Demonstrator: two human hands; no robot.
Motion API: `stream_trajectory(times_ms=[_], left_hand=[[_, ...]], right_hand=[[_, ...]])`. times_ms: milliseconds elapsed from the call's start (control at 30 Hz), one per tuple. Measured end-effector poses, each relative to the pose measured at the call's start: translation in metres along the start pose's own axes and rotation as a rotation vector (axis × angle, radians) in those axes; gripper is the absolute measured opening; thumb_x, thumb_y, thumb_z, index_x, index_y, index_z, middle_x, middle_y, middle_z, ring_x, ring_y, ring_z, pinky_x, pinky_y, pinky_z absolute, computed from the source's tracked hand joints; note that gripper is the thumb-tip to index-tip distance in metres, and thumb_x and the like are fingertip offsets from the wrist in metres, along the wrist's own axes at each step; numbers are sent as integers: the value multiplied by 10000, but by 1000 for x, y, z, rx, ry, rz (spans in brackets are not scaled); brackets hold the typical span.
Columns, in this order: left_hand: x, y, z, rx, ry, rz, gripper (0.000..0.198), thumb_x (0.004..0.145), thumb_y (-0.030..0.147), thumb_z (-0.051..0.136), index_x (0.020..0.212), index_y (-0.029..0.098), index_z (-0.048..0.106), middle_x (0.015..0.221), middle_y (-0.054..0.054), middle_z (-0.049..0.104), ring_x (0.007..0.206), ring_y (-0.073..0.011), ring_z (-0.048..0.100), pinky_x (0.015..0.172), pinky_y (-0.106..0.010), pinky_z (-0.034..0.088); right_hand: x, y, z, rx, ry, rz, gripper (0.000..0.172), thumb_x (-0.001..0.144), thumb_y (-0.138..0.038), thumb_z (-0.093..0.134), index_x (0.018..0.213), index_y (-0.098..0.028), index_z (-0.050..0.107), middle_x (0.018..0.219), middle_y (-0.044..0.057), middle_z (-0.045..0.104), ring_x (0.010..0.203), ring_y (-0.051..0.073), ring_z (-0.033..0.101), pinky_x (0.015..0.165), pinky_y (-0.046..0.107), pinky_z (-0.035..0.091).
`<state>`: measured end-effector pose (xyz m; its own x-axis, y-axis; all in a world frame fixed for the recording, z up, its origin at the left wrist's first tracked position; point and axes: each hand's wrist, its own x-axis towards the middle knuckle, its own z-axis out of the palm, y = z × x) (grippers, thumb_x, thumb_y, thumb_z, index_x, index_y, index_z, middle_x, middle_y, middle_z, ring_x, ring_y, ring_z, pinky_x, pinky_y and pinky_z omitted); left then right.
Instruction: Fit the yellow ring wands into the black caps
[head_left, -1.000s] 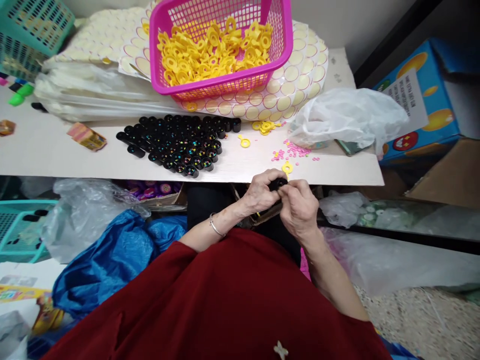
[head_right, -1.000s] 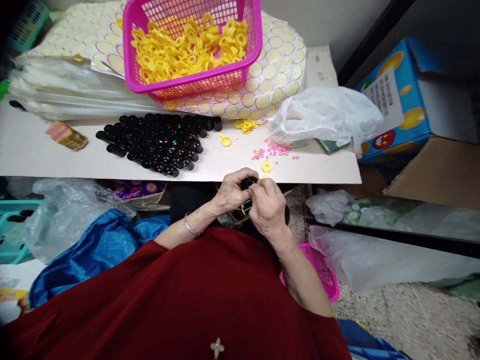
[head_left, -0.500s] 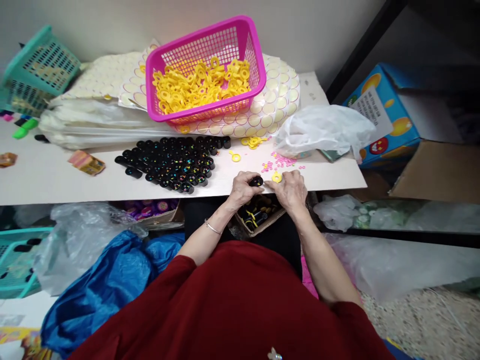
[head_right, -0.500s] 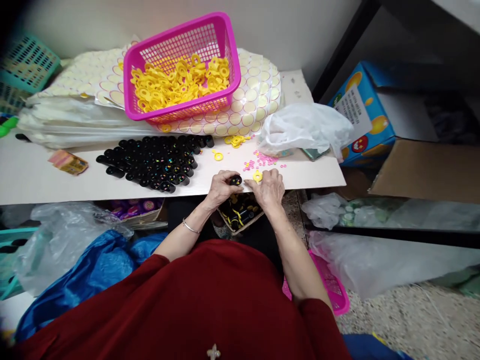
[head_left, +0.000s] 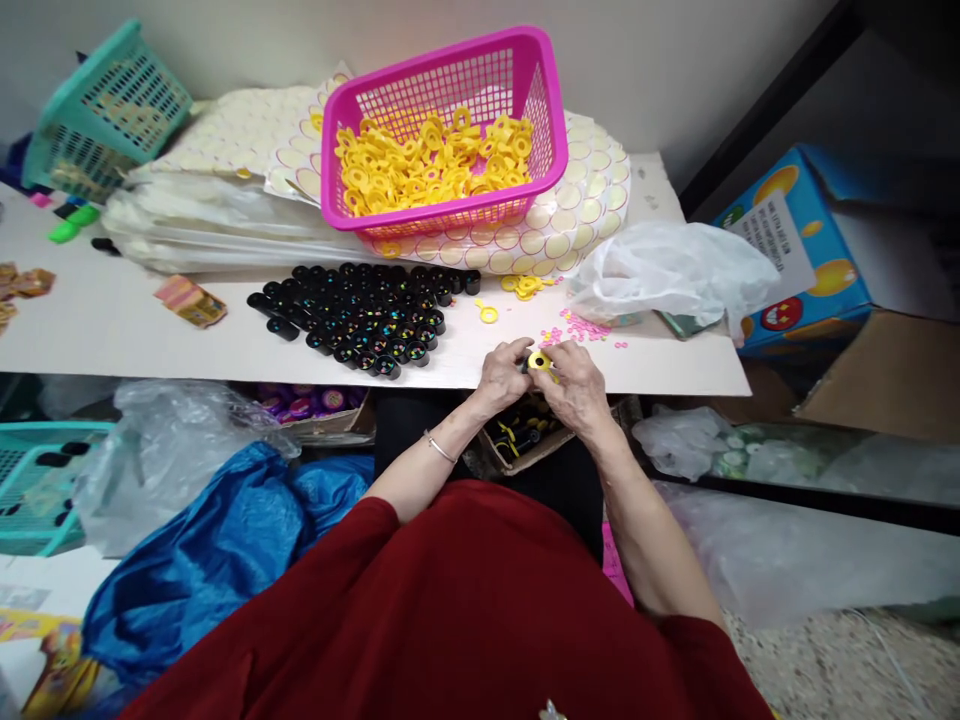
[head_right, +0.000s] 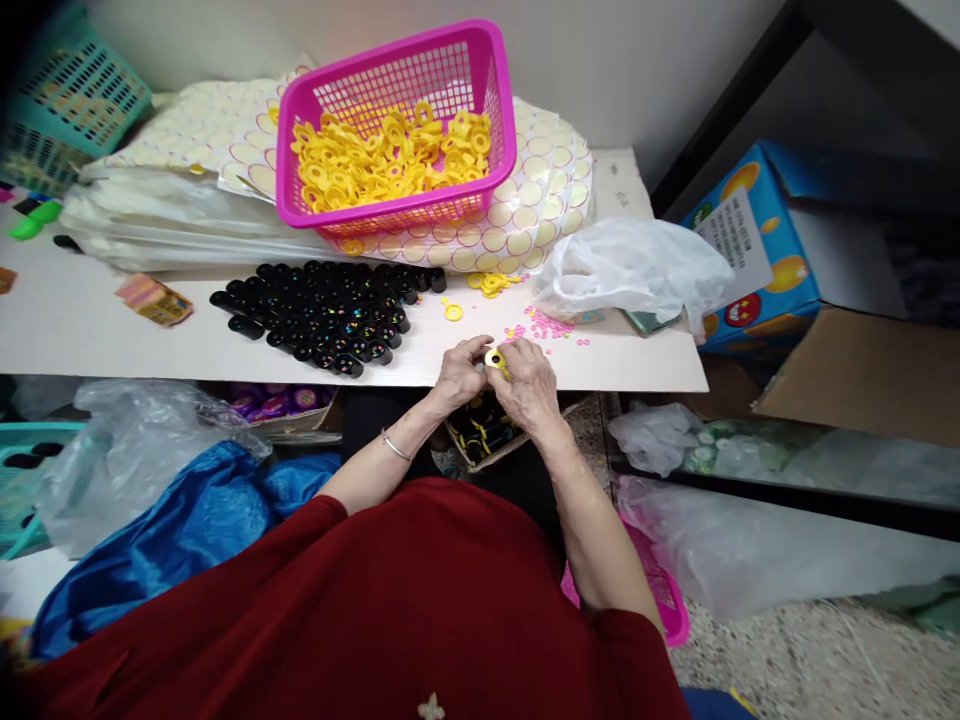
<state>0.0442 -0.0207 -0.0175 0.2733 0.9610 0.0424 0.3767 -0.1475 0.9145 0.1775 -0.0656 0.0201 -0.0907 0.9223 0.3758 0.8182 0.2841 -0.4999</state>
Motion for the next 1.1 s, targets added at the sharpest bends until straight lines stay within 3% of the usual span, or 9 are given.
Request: stream_trajectory(times_ms=[133, 300, 467, 600, 733, 867, 1000, 1100], left_hand=[[0, -4, 1, -63, -18, -6, 593, 558, 126, 669, 1148, 118, 611, 924, -57, 678, 900, -180, 596, 848, -305, 470], [1, 1, -5, -263, -91, -62, 579, 532, 149, 663, 1107, 90, 624, 830, -24, 669, 755, -132, 572, 734, -262, 465], [3, 15, -16, -556, -116, -225, 360, 601, 248, 637, 912, 79, 698, 718, -25, 660, 641, -101, 545, 642, -228, 442], [1, 20, -14, -459, -101, -203, 331, 700, 411, 606, 751, 105, 722, 622, -3, 617, 605, -91, 517, 587, -205, 404], [-2, 23, -8, -393, -54, -215, 377, 711, 475, 607, 740, 114, 714, 625, -5, 606, 583, -84, 487, 534, -197, 371], [-6, 30, -5, -442, -13, -257, 355, 706, 472, 615, 709, 123, 682, 586, 14, 565, 526, -66, 463, 510, -195, 365], [-3, 33, -1, -470, 35, -367, 320, 700, 448, 619, 653, 132, 639, 505, 29, 513, 456, -63, 436, 448, -194, 327], [3, 29, 2, -448, 42, -396, 311, 681, 439, 633, 630, 132, 633, 455, 39, 481, 421, -60, 416, 429, -194, 309]], right_hand=[[5, -4, 0, -27, -63, 14, 151, 804, -269, 517, 877, -187, 621, 853, 60, 561, 778, 197, 506, 672, 305, 417], [7, -8, -3, 5, -127, 25, 157, 807, -251, 499, 840, -180, 635, 835, 47, 545, 749, 178, 516, 649, 286, 412], [7, -2, -1, 239, -84, 173, 202, 755, -296, 574, 887, -183, 676, 830, 22, 548, 694, 146, 529, 631, 280, 430], [4, 4, 8, 606, -1, 350, 290, 694, -394, 646, 892, -188, 693, 775, -4, 565, 617, 112, 512, 549, 254, 436], [1, 3, 21, 876, 72, 635, 394, 699, -520, 623, 860, -168, 696, 609, -15, 551, 463, 89, 455, 379, 210, 337], [2, -2, 30, 917, 97, 789, 427, 689, -553, 624, 814, -149, 677, 462, -45, 486, 361, 79, 422, 317, 192, 301], [5, -4, 30, 959, 103, 832, 363, 673, -497, 638, 772, -149, 656, 577, -11, 585, 407, 98, 526, 360, 218, 441], [9, -3, 31, 943, 125, 835, 299, 670, -442, 630, 735, -150, 643, 591, -4, 606, 399, 107, 540, 364, 234, 466]])
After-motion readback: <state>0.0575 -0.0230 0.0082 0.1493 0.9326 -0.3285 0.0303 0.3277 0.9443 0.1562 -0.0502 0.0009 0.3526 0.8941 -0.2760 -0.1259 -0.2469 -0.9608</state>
